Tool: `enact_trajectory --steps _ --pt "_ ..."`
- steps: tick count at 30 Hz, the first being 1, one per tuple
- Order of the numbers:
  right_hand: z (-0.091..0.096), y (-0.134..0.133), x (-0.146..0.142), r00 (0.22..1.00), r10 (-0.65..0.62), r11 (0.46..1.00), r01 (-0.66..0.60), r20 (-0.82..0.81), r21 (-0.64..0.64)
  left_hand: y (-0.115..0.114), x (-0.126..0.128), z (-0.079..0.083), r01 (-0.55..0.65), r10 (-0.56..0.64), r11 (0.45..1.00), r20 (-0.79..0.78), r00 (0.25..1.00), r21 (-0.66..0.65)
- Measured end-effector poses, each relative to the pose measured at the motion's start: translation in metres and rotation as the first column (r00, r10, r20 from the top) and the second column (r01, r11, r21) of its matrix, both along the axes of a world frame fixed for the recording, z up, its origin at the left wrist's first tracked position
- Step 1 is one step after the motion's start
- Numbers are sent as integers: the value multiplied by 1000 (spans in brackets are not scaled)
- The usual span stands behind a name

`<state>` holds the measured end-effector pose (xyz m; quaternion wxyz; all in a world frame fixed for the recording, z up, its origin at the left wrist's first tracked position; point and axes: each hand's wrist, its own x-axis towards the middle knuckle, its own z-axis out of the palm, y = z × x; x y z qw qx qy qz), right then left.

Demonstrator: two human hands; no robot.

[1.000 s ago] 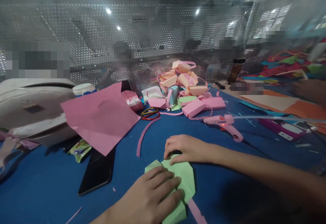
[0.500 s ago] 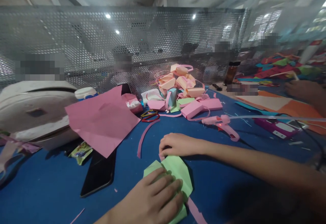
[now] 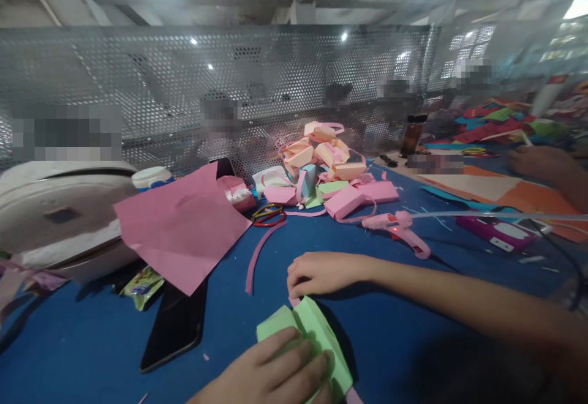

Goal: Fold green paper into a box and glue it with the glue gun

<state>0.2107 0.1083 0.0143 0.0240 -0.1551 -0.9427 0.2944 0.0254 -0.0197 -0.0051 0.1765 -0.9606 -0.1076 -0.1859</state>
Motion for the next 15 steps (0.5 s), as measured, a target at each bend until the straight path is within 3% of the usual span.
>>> enact_trajectory --steps 9,15 --pt "7 -2 3 999 -53 998 53 0 -25 7 3 2 8 -7 995 5 1000 -96" --pt "18 -8 3 978 -204 978 201 52 49 9 7 6 23 -17 986 42 999 -163"
